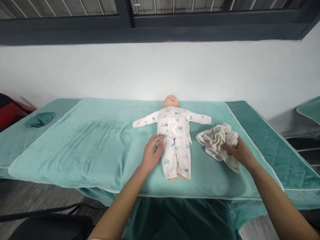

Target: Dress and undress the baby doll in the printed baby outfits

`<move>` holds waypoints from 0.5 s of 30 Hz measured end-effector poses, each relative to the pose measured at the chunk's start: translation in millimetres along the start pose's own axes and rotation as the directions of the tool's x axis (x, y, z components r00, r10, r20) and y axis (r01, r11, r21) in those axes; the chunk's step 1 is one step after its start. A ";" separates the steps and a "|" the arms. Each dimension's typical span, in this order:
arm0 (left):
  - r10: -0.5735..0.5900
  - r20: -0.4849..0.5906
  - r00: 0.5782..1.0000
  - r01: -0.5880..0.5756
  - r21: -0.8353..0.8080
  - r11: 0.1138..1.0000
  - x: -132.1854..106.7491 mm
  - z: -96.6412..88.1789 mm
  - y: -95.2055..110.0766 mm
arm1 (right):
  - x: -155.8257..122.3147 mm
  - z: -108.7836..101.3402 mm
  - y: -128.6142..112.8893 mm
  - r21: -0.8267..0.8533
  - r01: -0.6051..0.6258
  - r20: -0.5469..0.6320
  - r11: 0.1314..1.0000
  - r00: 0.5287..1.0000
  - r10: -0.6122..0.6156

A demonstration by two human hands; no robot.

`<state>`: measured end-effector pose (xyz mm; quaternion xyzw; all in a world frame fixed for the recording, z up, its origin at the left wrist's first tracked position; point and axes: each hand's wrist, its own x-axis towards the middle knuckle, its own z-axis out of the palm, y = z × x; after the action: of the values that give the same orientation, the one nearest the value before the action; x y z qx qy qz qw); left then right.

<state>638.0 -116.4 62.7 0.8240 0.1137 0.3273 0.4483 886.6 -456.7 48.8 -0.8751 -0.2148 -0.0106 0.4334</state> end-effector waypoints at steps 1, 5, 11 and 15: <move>0.016 -0.008 1.000 -0.016 0.002 1.000 15.7 2.6 -3.8 | -1.8 -5.7 2.2 -0.097 0.011 -0.023 0.995 1.000 -0.013; 0.091 -0.056 0.994 -0.090 0.028 0.996 85.6 21.1 -22.9 | -17.4 -8.8 -32.2 -0.254 0.121 -0.322 0.960 0.925 -0.202; 0.119 -0.032 0.992 -0.112 0.169 0.979 173.4 57.2 -53.9 | 27.7 91.2 -130.2 0.314 0.245 -0.209 0.917 0.960 -0.185; 0.144 0.093 0.985 -0.159 0.167 0.973 189.7 64.4 -68.8 | 101.7 168.7 -157.7 0.390 0.136 0.007 0.911 0.989 -0.150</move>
<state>830.8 -28.6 65.0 0.8787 0.0604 0.3159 0.3527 889.8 -206.8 83.3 -0.7538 -0.2840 0.0165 0.5924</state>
